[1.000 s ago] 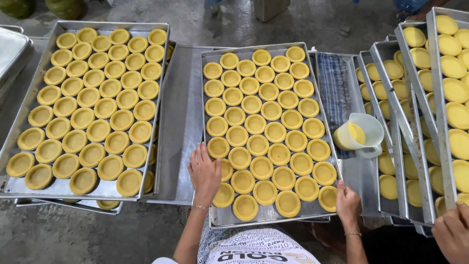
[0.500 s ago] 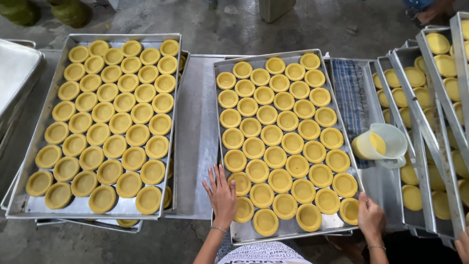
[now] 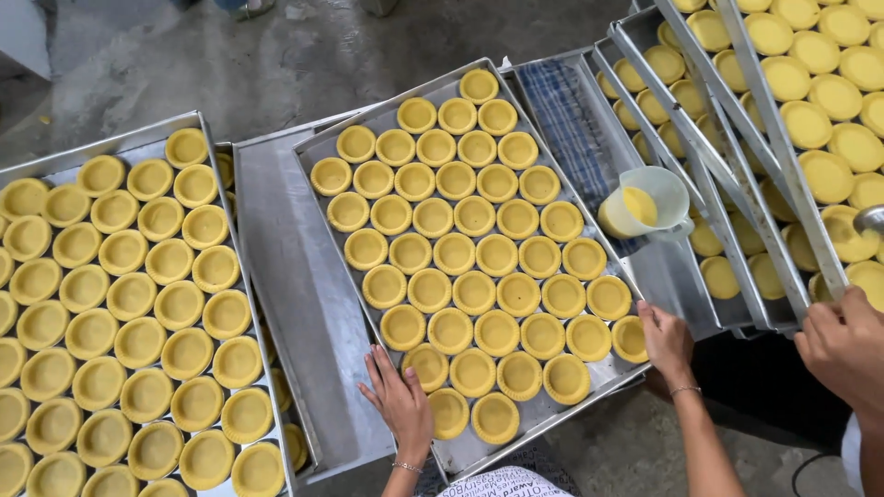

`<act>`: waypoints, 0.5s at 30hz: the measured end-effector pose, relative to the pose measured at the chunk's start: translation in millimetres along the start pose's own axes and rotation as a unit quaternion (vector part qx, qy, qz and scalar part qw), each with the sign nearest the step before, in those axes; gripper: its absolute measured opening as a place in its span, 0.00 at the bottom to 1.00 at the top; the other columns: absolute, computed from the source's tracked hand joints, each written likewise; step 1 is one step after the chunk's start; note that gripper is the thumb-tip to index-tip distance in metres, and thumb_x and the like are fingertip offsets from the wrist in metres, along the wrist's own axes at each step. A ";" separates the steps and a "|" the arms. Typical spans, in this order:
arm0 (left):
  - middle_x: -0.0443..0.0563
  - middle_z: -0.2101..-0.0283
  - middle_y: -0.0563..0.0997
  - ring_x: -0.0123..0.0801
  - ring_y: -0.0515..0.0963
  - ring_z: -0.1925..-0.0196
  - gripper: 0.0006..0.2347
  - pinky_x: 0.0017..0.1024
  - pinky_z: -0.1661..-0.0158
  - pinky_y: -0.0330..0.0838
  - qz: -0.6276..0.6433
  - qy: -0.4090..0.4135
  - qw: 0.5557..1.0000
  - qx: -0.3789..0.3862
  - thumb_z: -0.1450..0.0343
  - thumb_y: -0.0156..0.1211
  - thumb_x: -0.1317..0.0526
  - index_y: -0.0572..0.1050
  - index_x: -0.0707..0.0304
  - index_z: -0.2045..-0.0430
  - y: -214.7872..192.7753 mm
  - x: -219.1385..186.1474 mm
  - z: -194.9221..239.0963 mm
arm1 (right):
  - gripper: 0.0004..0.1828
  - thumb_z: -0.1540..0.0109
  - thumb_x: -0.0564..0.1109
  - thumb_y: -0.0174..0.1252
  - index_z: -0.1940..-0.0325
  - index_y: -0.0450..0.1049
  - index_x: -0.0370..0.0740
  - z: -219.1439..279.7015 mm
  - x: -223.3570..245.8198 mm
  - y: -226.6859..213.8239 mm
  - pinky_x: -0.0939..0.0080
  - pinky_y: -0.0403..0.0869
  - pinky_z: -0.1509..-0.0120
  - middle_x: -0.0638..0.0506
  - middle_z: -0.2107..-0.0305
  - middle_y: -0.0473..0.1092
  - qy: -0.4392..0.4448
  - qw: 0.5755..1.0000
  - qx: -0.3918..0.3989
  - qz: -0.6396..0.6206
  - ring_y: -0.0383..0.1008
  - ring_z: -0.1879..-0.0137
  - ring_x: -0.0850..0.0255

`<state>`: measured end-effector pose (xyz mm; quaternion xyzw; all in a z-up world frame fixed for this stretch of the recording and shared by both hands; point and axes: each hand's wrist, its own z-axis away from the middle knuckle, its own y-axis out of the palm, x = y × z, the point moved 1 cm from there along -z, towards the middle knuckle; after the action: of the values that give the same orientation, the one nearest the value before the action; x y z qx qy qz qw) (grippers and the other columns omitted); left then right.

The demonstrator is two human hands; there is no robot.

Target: Filling small pastry shells with a yellow liquid mixture using a plastic pitcher in a bakery setting.

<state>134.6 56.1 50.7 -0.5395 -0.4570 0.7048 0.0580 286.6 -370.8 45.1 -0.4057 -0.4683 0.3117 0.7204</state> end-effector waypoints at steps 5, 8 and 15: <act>0.54 0.26 0.56 0.41 0.45 0.22 0.27 0.52 0.29 0.25 0.000 -0.021 1.000 -0.022 0.22 0.29 0.47 0.53 0.65 0.30 1.8 2.6 1.8 | 0.35 0.31 0.67 0.41 0.67 0.77 0.35 1.3 0.8 -0.6 0.46 0.63 0.61 0.34 0.73 0.75 -0.003 1.000 0.002 -0.001 0.72 0.65 0.39; 0.53 0.27 0.59 0.43 0.48 0.22 0.25 0.55 0.29 0.29 -0.012 -0.009 0.999 -0.042 0.21 0.32 0.50 0.57 0.65 0.31 5.4 9.7 2.8 | 0.35 0.31 0.67 0.41 0.69 0.76 0.35 3.5 5.9 -5.3 0.47 0.63 0.62 0.35 0.78 0.72 0.008 1.000 0.017 -0.003 0.70 0.69 0.41; 0.54 0.26 0.59 0.49 0.47 0.21 0.22 0.62 0.31 0.33 -0.031 0.001 0.997 -0.069 0.22 0.37 0.53 0.64 0.68 0.36 11.2 15.9 5.1 | 0.34 0.32 0.69 0.39 0.65 0.77 0.39 -4.9 -2.3 -2.0 0.45 0.65 0.59 0.32 0.70 0.75 0.018 0.999 0.045 -0.007 0.73 0.61 0.32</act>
<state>128.5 55.9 31.6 -0.5287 -0.5207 0.6689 0.0429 290.5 -375.1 44.7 -0.3751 -0.4436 0.3201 0.7484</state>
